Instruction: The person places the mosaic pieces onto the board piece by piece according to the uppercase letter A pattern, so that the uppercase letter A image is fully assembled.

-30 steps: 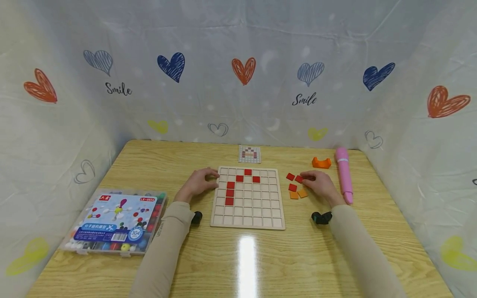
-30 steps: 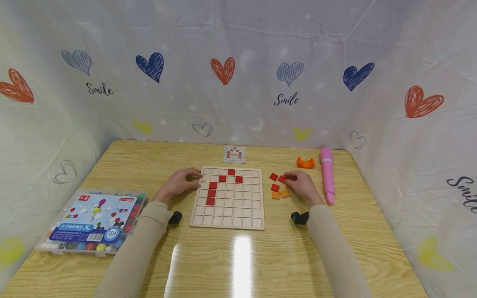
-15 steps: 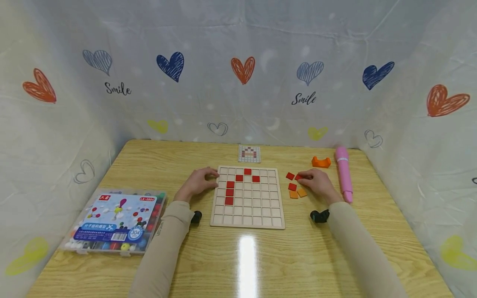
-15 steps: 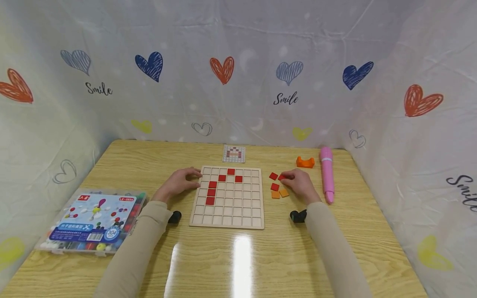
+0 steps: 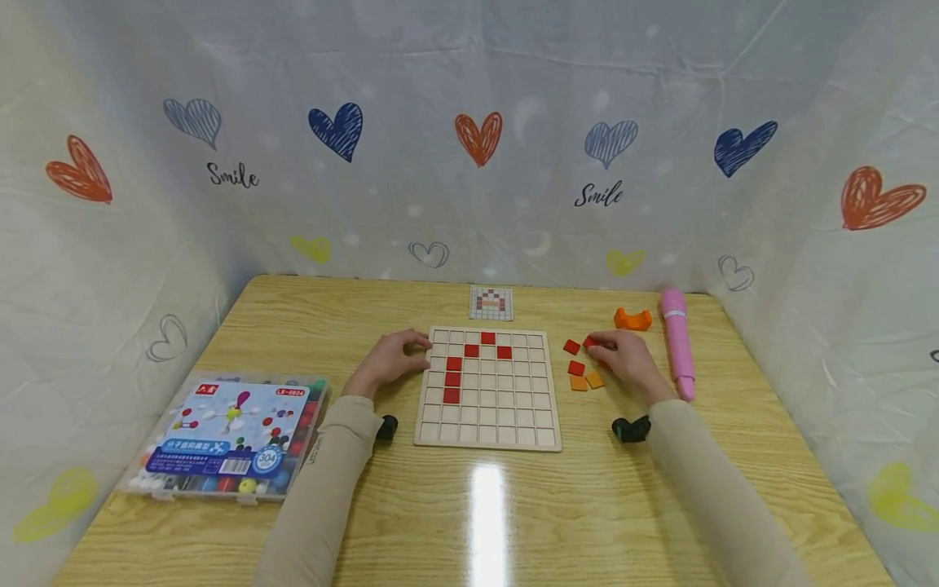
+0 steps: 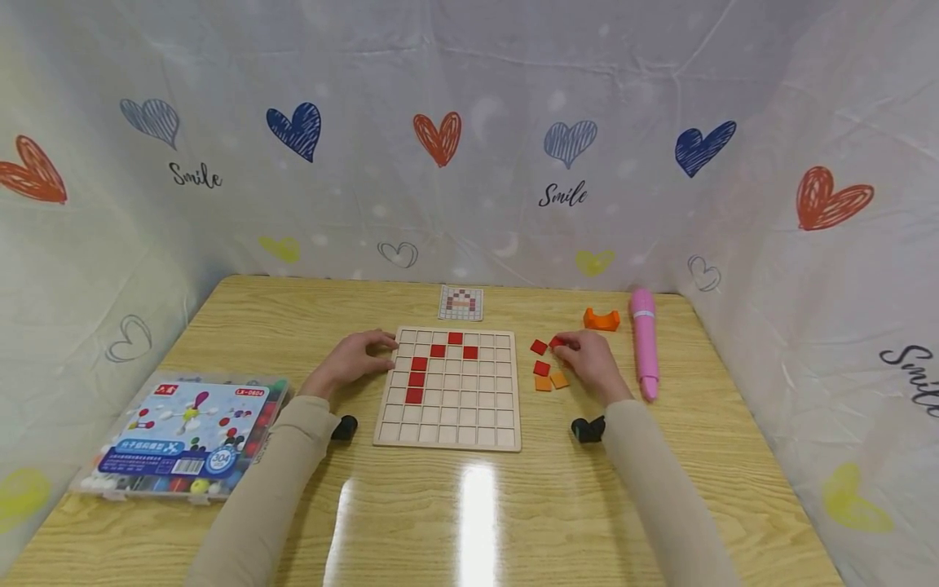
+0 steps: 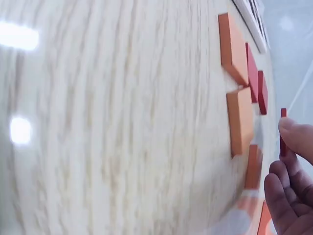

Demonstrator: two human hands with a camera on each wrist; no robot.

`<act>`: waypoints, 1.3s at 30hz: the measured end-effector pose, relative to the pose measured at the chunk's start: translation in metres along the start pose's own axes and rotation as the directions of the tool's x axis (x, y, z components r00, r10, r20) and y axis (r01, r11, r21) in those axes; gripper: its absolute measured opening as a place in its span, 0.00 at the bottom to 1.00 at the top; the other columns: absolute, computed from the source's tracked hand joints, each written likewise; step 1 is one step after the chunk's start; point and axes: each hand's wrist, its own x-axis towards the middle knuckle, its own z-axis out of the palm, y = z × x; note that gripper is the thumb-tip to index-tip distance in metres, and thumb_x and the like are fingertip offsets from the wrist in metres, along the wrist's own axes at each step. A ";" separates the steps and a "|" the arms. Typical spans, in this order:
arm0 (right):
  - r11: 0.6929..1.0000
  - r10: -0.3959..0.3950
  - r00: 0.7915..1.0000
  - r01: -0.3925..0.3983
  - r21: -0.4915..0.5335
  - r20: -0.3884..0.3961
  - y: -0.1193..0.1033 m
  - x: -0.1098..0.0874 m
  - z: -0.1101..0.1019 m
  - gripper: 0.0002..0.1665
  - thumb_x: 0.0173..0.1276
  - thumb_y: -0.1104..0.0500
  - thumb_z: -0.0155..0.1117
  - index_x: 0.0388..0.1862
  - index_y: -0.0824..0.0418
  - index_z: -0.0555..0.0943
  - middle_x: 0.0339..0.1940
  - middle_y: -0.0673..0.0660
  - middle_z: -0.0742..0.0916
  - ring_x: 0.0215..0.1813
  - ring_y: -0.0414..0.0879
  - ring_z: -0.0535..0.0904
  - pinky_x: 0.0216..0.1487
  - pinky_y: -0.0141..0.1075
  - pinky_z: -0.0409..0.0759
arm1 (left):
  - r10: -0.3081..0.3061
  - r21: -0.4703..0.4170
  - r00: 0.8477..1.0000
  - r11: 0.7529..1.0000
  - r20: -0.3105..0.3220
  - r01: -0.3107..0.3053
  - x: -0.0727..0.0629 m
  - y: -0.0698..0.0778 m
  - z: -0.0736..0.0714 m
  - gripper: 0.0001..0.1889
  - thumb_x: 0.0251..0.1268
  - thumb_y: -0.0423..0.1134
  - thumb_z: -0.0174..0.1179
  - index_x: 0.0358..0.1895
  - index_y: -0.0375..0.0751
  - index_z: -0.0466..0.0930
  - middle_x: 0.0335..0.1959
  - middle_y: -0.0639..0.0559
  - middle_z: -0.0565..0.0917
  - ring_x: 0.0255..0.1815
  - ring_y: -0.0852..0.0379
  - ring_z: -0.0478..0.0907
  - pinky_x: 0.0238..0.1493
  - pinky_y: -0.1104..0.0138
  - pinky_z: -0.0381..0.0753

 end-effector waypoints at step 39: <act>0.983 -0.185 0.977 0.186 0.004 0.102 -0.080 -0.009 0.061 0.17 0.66 0.60 0.69 0.52 0.63 0.85 0.47 0.59 0.85 0.43 0.49 0.77 0.47 0.42 0.79 | -0.016 -0.025 1.000 1.000 -0.005 0.016 -0.001 0.003 0.000 0.17 0.64 0.35 0.65 0.55 0.37 0.81 0.67 0.43 0.73 0.75 0.41 0.56 0.77 0.46 0.33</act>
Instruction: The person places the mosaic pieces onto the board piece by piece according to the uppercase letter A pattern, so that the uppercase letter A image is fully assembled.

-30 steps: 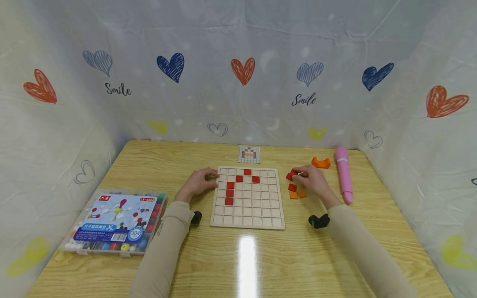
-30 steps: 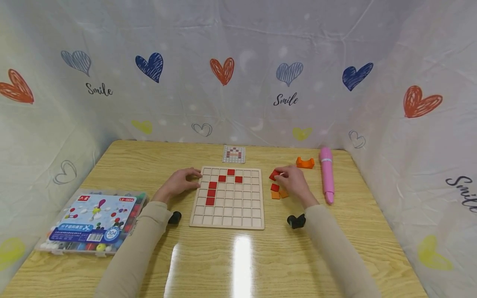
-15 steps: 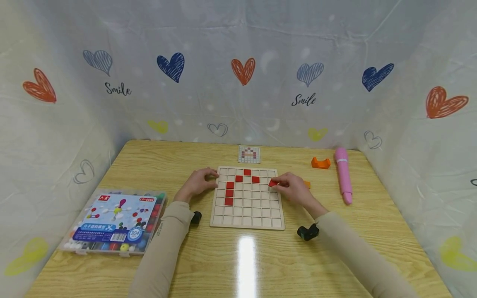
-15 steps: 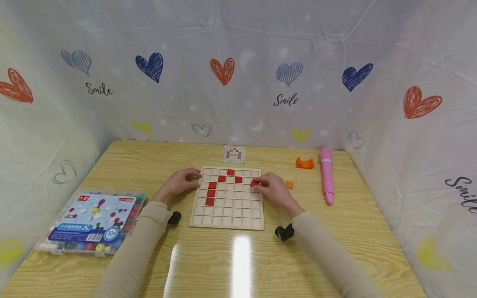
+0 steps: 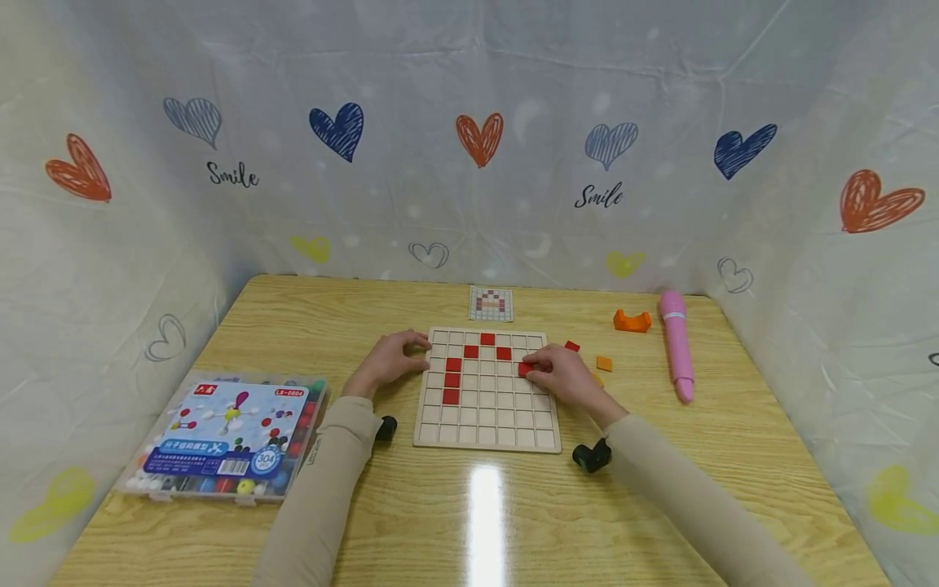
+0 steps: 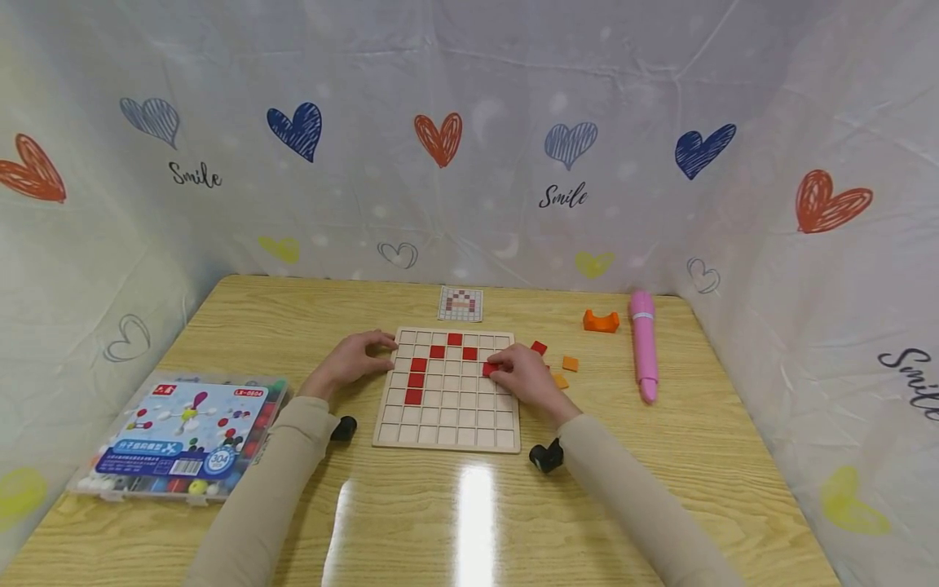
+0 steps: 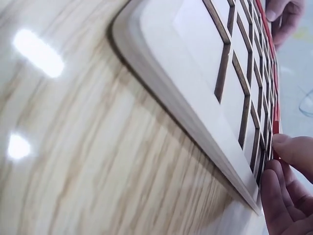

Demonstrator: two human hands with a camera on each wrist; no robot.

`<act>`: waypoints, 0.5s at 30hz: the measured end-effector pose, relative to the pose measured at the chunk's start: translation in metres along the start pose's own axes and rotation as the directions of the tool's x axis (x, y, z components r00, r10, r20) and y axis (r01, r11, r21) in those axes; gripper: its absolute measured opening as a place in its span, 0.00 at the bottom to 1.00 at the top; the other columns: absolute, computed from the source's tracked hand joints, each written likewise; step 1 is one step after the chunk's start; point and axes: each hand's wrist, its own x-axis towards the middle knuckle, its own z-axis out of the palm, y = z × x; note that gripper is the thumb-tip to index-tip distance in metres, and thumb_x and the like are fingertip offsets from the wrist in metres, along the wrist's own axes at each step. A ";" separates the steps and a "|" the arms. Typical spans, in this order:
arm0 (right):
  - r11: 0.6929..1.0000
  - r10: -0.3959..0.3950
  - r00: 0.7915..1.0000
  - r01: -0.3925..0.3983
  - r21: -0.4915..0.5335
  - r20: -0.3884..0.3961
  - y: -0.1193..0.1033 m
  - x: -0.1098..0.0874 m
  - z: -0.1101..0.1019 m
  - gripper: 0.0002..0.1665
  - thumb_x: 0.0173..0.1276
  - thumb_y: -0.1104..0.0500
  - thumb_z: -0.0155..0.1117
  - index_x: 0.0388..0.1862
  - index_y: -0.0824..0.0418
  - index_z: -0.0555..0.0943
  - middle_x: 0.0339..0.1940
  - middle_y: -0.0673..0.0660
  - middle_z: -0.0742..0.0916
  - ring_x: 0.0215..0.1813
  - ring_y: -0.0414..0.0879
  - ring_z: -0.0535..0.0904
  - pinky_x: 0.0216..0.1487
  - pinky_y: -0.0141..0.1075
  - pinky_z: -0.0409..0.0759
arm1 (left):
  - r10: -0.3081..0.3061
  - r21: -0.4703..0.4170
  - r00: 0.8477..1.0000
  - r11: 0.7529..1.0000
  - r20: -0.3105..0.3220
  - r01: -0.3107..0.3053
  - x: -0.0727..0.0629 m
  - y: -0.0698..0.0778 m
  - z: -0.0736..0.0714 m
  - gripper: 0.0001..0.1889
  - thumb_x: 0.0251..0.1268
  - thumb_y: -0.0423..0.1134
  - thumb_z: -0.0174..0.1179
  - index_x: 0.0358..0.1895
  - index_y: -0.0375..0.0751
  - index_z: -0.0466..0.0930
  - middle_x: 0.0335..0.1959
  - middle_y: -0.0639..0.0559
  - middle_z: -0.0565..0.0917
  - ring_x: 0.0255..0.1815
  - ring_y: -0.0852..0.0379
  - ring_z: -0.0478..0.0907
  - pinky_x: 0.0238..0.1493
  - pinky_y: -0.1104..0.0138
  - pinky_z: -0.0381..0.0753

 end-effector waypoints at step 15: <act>0.999 -0.022 1.000 0.022 -0.034 0.000 -0.006 0.006 0.007 0.17 0.66 0.62 0.68 0.53 0.65 0.84 0.47 0.60 0.84 0.41 0.48 0.76 0.45 0.42 0.79 | -0.017 -0.008 1.000 1.000 0.002 0.017 0.001 -0.001 0.000 0.17 0.63 0.36 0.67 0.55 0.38 0.81 0.68 0.45 0.73 0.76 0.44 0.55 0.77 0.49 0.33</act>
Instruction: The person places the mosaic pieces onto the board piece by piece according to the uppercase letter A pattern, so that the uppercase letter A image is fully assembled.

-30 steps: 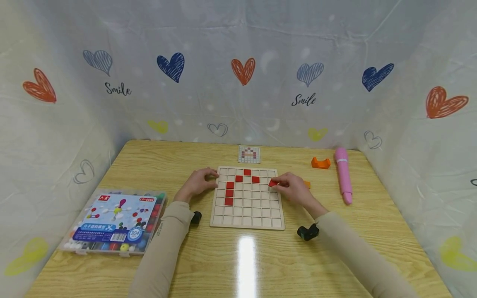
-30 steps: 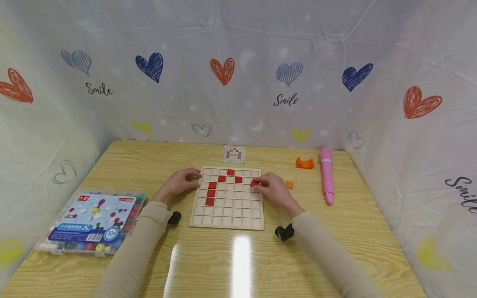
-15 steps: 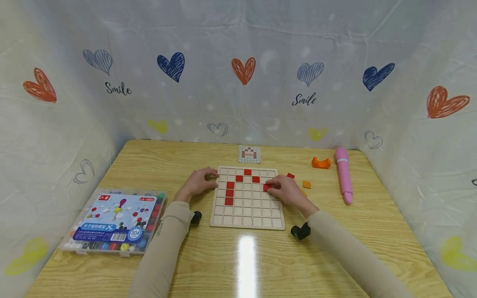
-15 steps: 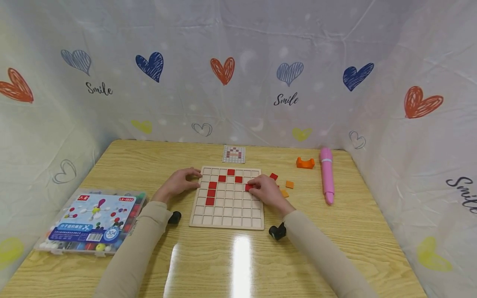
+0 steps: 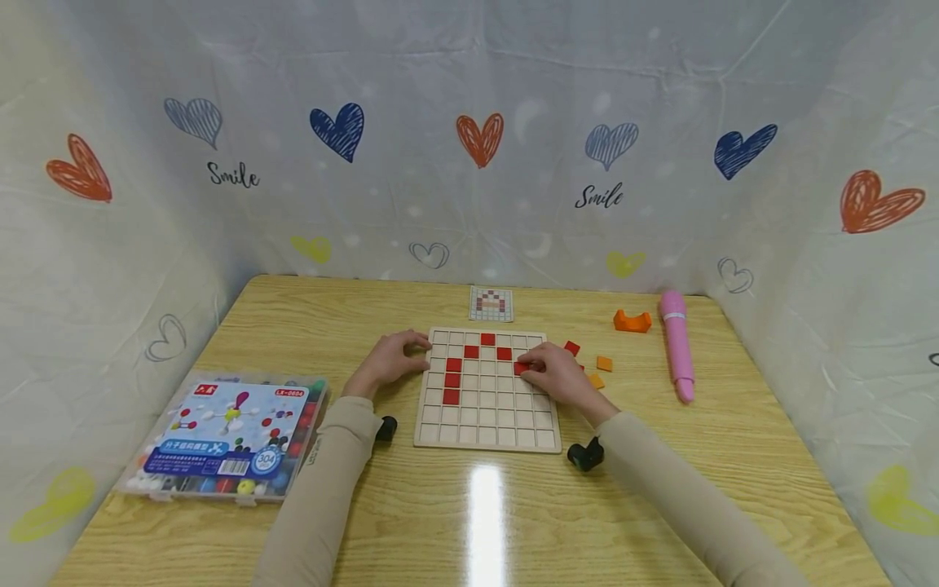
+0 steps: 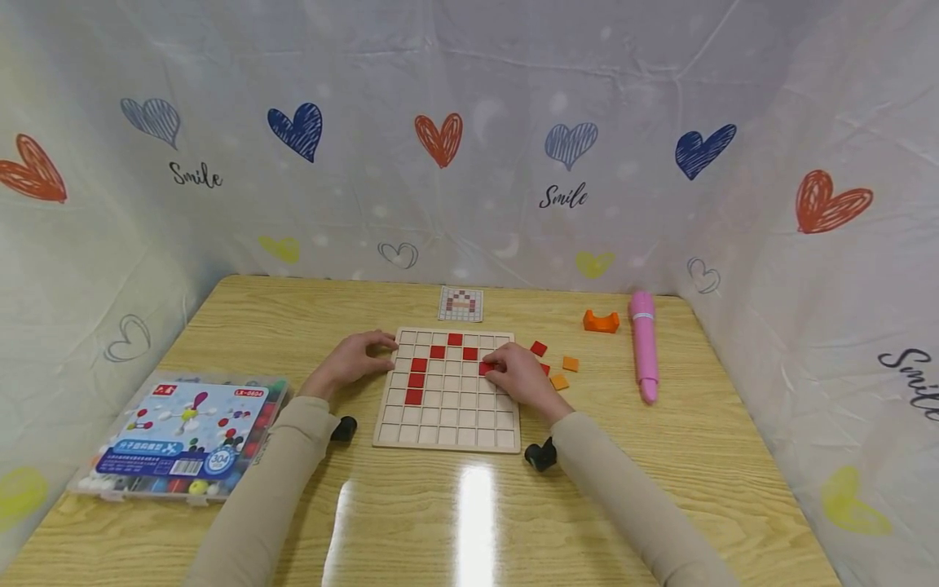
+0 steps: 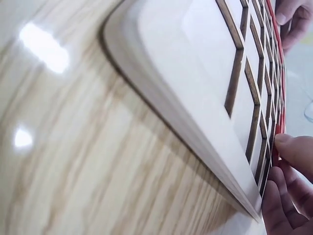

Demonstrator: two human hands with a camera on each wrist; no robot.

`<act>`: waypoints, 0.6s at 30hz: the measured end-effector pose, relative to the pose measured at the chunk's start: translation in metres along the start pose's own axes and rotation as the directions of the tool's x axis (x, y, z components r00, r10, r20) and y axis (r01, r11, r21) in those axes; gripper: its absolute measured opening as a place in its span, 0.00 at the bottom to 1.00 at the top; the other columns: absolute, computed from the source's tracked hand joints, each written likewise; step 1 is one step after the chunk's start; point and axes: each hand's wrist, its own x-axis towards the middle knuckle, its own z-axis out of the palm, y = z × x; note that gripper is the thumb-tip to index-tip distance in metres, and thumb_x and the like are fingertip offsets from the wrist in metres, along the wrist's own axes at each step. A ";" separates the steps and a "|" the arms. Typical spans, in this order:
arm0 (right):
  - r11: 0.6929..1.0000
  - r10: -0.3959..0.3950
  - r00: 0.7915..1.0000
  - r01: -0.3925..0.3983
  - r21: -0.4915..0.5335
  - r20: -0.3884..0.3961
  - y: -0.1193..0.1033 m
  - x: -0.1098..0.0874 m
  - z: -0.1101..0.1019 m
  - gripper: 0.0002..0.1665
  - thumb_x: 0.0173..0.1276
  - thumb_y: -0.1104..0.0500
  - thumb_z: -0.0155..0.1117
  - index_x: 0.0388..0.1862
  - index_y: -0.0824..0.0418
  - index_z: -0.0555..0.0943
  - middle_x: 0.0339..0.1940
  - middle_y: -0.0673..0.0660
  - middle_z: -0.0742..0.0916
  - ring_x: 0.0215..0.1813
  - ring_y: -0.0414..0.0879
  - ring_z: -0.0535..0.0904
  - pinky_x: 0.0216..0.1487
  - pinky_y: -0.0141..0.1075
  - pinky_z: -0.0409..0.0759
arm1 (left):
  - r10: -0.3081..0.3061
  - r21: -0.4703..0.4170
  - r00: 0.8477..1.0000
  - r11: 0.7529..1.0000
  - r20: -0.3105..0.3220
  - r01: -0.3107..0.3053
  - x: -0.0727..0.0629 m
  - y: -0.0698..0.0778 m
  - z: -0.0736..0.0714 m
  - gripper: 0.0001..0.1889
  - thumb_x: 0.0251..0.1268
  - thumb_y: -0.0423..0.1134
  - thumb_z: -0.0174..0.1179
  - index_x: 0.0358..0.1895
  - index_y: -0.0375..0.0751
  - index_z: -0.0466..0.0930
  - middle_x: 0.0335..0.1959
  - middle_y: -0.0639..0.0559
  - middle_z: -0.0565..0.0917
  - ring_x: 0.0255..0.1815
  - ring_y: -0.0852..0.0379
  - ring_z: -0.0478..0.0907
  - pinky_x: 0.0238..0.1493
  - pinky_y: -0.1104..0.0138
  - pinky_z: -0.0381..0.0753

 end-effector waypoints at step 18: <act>1.000 0.006 1.000 -0.006 0.000 -0.026 0.003 -0.001 0.002 0.14 0.66 0.63 0.67 0.50 0.65 0.85 0.46 0.59 0.83 0.40 0.47 0.76 0.42 0.40 0.78 | 0.016 0.009 1.000 1.000 0.002 -0.016 0.001 -0.001 -0.001 0.17 0.64 0.36 0.66 0.56 0.38 0.81 0.68 0.45 0.73 0.76 0.43 0.55 0.77 0.47 0.33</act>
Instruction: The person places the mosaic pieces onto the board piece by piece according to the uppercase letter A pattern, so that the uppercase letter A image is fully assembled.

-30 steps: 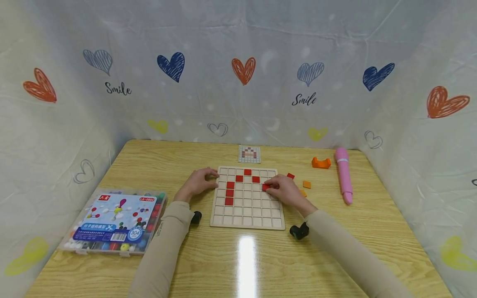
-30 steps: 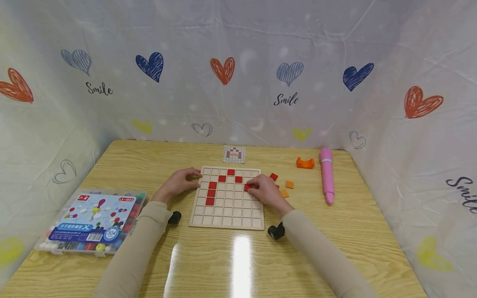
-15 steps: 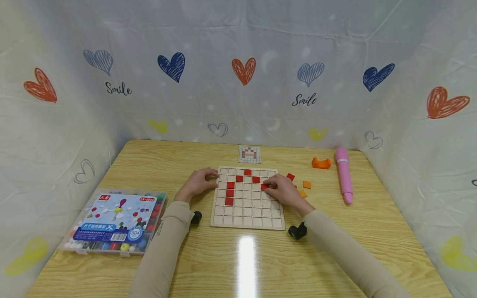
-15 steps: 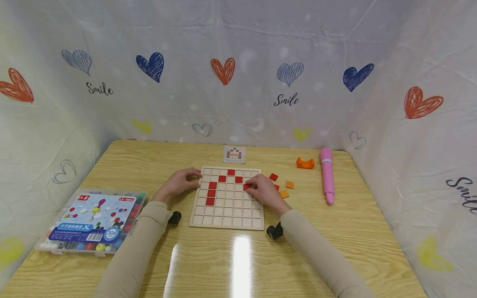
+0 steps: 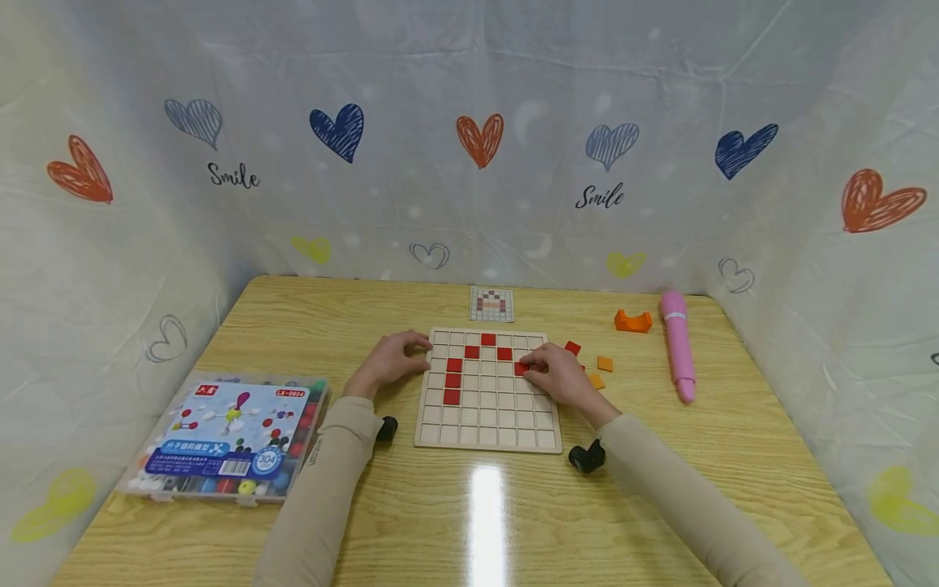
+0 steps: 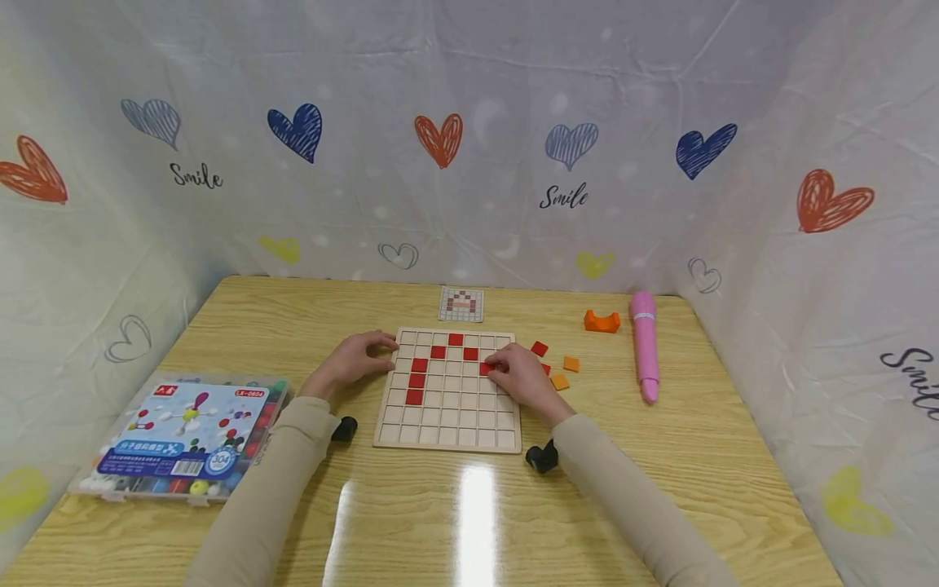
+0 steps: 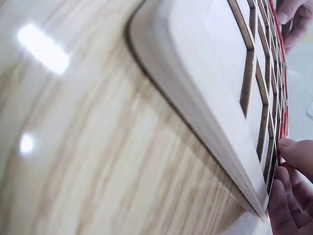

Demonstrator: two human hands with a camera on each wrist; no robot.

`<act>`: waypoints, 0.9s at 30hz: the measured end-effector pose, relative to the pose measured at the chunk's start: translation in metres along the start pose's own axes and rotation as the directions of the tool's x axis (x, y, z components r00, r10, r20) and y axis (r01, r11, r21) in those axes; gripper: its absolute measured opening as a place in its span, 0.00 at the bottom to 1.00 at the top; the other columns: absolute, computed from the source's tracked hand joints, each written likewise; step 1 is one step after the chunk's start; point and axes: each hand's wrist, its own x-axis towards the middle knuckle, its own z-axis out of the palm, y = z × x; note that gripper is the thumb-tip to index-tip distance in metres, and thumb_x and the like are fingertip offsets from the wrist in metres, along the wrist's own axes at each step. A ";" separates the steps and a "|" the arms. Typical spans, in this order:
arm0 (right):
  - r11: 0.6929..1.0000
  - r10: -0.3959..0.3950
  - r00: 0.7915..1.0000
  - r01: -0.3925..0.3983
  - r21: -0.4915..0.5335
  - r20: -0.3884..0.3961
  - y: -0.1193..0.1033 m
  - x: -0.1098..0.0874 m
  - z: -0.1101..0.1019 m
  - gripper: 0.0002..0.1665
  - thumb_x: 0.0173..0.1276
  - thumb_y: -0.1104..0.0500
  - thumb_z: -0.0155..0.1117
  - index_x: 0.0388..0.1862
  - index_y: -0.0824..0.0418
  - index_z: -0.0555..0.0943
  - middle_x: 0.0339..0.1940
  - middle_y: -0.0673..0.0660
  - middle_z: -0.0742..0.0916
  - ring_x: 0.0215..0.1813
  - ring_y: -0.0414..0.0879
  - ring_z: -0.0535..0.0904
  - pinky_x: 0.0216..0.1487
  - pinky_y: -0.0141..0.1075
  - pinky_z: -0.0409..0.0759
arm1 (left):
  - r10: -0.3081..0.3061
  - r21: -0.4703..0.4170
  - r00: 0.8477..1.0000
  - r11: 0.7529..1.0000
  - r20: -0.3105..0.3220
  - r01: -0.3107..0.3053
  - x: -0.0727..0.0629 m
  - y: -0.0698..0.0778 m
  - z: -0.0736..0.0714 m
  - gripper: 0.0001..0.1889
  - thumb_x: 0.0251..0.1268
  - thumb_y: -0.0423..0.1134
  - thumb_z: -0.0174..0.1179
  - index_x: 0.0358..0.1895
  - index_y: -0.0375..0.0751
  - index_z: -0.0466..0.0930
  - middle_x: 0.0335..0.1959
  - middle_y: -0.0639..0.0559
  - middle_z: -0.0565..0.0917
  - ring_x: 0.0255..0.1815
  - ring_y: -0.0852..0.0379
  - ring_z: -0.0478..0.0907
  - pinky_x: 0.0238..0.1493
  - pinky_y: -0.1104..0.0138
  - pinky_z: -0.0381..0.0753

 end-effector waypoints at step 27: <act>0.864 0.422 0.891 -0.338 0.374 -0.169 0.053 -0.027 -0.046 0.29 0.73 0.48 0.60 0.68 0.61 0.74 0.62 0.61 0.79 0.59 0.55 0.75 0.58 0.47 0.77 | -0.016 -0.012 1.000 1.000 0.003 0.017 0.000 0.000 0.001 0.18 0.63 0.36 0.66 0.56 0.38 0.81 0.68 0.45 0.72 0.76 0.42 0.54 0.77 0.48 0.39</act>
